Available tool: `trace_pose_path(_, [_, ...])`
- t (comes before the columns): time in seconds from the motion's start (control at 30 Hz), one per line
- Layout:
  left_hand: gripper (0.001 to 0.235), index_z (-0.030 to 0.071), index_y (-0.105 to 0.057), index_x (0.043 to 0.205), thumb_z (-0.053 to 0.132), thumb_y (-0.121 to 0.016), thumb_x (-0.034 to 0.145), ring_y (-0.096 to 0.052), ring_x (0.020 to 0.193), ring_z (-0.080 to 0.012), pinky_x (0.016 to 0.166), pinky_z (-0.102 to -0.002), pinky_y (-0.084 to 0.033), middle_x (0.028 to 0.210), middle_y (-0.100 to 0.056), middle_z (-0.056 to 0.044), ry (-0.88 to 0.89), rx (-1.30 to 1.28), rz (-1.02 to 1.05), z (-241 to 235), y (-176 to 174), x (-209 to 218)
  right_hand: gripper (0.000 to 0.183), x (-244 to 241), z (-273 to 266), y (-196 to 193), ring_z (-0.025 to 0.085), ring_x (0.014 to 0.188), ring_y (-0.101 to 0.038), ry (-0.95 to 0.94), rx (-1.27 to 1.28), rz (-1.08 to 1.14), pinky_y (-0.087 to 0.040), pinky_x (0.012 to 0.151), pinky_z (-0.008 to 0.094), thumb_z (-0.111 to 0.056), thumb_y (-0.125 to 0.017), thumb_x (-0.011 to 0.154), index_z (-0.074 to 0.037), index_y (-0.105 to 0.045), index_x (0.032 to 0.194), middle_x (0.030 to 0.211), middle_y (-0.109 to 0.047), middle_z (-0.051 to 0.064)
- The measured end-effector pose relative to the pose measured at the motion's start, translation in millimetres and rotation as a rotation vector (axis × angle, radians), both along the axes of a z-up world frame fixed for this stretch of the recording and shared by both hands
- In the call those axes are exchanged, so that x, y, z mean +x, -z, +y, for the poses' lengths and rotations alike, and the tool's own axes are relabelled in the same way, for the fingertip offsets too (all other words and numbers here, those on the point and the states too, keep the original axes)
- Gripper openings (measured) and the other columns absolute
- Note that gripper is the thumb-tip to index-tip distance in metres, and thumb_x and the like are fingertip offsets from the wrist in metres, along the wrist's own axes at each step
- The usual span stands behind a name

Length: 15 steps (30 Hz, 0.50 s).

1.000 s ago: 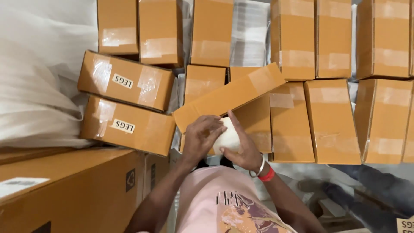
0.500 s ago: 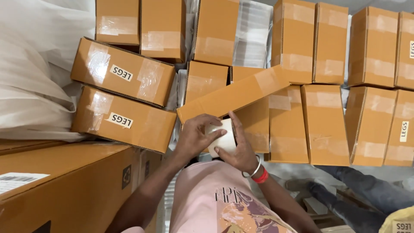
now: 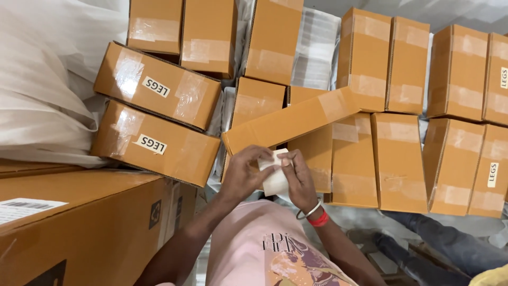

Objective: The person places foam-wrapped items into cardboard boxes and applies adhesive tape to seal the box flaps.

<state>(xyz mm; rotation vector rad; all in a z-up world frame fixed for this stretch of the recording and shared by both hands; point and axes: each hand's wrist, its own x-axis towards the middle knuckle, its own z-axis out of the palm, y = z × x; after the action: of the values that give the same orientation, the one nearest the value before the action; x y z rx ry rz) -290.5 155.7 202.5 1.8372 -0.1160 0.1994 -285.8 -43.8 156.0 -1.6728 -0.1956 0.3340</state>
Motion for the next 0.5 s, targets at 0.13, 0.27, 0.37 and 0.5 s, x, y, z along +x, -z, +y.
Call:
trace_pose_path(0.13, [0.017, 0.001, -0.075, 0.083, 0.016, -0.082, 0.082, -0.071, 0.071, -0.0116, 0.065, -0.029, -0.058, 0.077, -0.076, -0.008, -0.001, -0.052, 0.301, 23.3, 17.5, 33.6, 0.070, 7.9, 17.0, -62.6, 0.014, 0.104, -0.064, -0.110, 0.106, 0.105, -0.056, 0.085, 0.029, -0.020, -0.077, 0.084, -0.008, -0.036, 0.140, 0.114, -0.063, 0.004])
trace_pose_path(0.27, [0.016, 0.004, -0.074, 0.083, 0.018, -0.081, 0.087, -0.067, 0.065, -0.0090, 0.060, -0.028, -0.056, 0.075, -0.074, -0.004, -0.105, -0.048, 0.299, 84.2, 77.0, 123.2, 0.067, -1.0, -3.6, -43.9, 0.016, 0.108, -0.064, -0.170, -0.050, -0.014, -0.057, 0.089, 0.031, -0.021, -0.083, 0.079, -0.004, -0.051, 0.135, 0.120, -0.060, 0.007])
trace_pose_path(0.37, [0.024, 0.003, -0.073, 0.080, 0.023, -0.084, 0.088, -0.063, 0.063, -0.0106, 0.058, -0.029, -0.052, 0.072, -0.071, -0.005, -0.140, 0.010, 0.334, 109.4, 125.1, 160.2, 0.051, 0.8, -1.2, -40.5, 0.016, 0.100, -0.065, -0.139, -0.100, -0.005, -0.056, 0.084, 0.031, -0.019, -0.084, 0.080, -0.005, -0.062, 0.125, 0.113, -0.064, 0.009])
trace_pose_path(0.5, [0.037, 0.002, -0.070, 0.081, 0.032, -0.091, 0.079, -0.063, 0.064, -0.0145, 0.059, -0.030, -0.050, 0.072, -0.069, -0.008, -0.075, 0.007, 0.428, 118.6, 154.4, 163.8, 0.041, 12.8, 15.0, -45.1, 0.013, 0.097, -0.066, -0.056, -0.056, 0.045, -0.055, 0.082, 0.028, -0.020, -0.080, 0.085, -0.007, -0.063, 0.119, 0.107, -0.068, 0.007])
